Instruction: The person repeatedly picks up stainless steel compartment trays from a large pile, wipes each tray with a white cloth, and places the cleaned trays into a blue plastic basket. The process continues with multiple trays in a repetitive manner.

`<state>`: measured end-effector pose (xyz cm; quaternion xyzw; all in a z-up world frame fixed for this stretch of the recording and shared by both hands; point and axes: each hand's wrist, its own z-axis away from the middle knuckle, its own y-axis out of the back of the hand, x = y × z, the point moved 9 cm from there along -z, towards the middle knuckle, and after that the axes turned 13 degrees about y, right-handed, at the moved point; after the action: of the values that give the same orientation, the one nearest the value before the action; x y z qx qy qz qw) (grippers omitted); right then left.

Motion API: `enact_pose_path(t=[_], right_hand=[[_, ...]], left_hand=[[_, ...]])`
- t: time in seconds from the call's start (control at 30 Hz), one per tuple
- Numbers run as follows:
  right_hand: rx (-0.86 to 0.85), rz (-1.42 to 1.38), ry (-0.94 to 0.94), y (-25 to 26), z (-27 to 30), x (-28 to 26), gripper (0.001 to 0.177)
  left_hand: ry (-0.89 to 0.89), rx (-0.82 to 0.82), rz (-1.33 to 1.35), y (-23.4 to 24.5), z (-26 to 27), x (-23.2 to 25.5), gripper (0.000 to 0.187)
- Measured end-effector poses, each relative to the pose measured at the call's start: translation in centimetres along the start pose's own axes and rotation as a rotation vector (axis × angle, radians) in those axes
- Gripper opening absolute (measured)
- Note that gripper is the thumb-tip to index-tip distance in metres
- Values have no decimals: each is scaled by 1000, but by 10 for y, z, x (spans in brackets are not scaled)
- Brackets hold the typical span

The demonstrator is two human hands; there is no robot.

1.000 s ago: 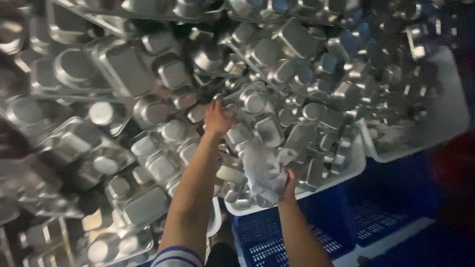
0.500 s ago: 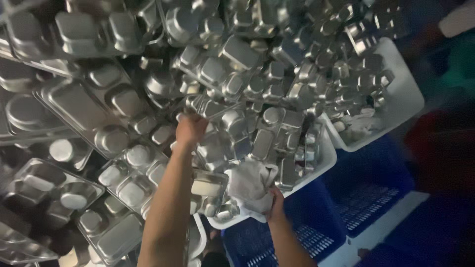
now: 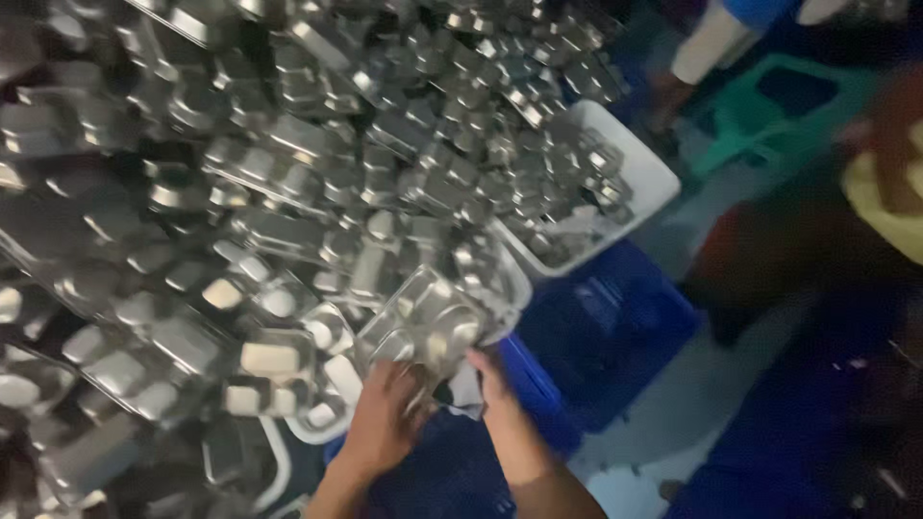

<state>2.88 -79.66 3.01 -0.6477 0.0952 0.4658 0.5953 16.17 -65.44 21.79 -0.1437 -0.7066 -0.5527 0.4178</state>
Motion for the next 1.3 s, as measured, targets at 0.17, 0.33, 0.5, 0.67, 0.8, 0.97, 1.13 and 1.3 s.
enact_pose_path(t=[0.17, 0.33, 0.5, 0.67, 0.8, 0.97, 1.13, 1.3], right_hand=[[-283, 355, 27, -27, 92, -71, 89], [-586, 898, 390, -54, 137, -133, 80], [-886, 952, 695, -88, 194, -156, 96], [-1158, 1252, 752, -116, 287, -154, 92], [-1290, 1252, 973, -149, 349, -146, 77], [-947, 1159, 787, -124, 360, -104, 81], [-536, 544, 304, -49, 379, -69, 52], [-674, 1165, 903, -62, 364, -129, 57]], left_hand=[[146, -414, 1001, -110, 33, 23, 123], [165, -382, 1126, -170, 70, 0, 104], [394, -378, 1410, -183, 78, -21, 80], [124, -240, 1846, -113, 134, 18, 87], [171, -130, 1836, -84, 171, 13, 84], [130, 67, 1728, -51, 228, -15, 82], [316, 283, 1853, -30, 279, -50, 87], [449, 184, 1815, -46, 287, -50, 81]])
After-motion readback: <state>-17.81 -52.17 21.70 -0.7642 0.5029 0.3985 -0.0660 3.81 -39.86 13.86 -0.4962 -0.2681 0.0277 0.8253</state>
